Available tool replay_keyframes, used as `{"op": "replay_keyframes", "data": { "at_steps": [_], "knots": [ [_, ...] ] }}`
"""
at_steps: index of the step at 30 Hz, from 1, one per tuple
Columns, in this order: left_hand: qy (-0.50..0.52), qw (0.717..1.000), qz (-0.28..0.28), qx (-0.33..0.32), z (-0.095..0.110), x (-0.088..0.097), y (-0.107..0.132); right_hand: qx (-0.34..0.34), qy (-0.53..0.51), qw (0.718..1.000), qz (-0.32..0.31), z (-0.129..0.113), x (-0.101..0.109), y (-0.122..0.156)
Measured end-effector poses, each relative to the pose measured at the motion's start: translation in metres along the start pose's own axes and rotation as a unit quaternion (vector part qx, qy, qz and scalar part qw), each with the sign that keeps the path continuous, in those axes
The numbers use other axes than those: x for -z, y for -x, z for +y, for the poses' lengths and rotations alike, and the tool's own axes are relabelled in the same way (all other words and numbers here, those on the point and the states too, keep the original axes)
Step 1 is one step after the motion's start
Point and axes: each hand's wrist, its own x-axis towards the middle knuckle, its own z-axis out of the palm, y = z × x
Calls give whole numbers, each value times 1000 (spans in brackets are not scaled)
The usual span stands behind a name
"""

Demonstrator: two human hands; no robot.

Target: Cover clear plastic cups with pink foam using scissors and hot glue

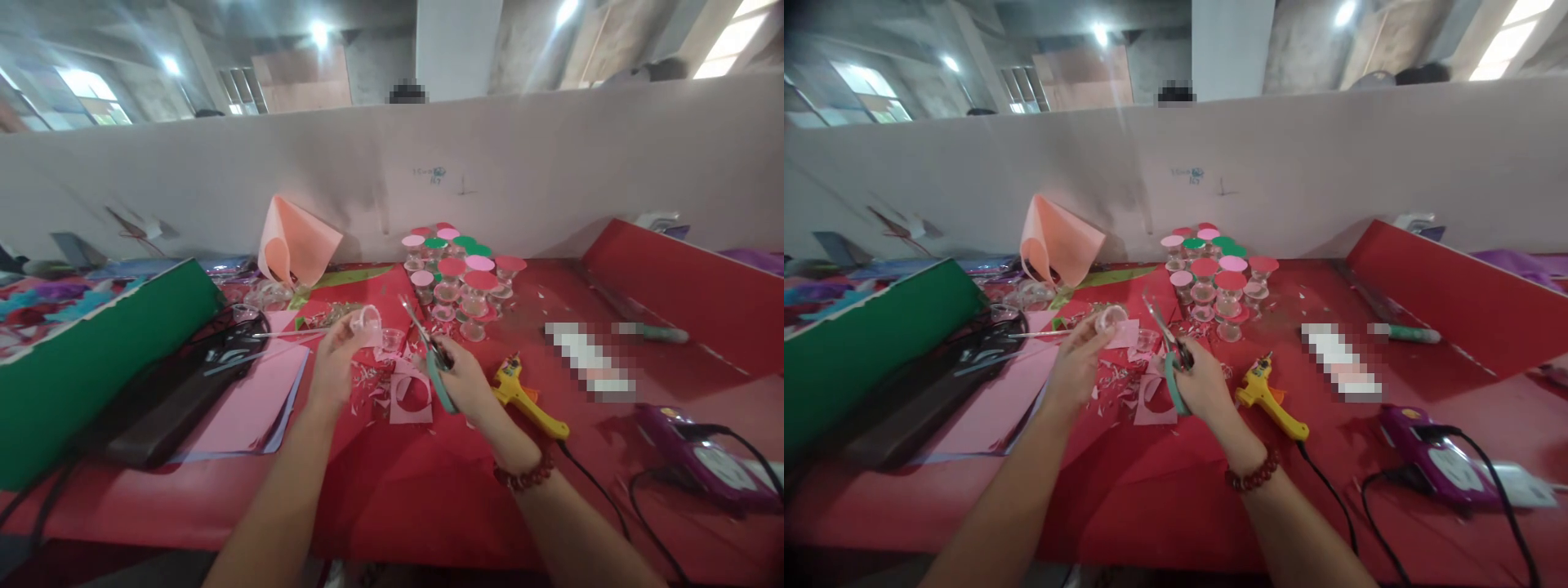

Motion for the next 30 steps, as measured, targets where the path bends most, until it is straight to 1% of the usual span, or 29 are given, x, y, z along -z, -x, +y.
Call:
{"op": "replay_keyframes", "data": {
  "at_steps": [1, 3, 5, 8, 12, 18, 24, 30],
  "knots": [
    [46, 998, -22, 30, 1, 0, 0, 14, 52, 998, 9, -2, 0, 2],
    [101, 992, -46, 56, 4, -1, 1, 47, 151, 987, 42, -6, -1, 6],
    [135, 987, -64, 65, 7, -2, 2, 78, 223, 969, 68, -8, -3, 10],
    [144, 985, -73, 62, 10, -3, 5, 99, 277, 953, 67, -7, -6, 12],
    [128, 989, -59, 42, 8, -6, 6, 90, 288, 952, 51, -4, -7, 11],
    [114, 985, -97, 86, 2, -10, 7, 51, 277, 958, 58, -2, 0, 7],
    [121, 989, -61, 60, 1, -8, 5, 62, 251, 966, 21, -1, -4, 9],
    [103, 988, -76, 86, -1, -8, 5, 25, 271, 961, 50, -3, 1, 6]
  ]
}}
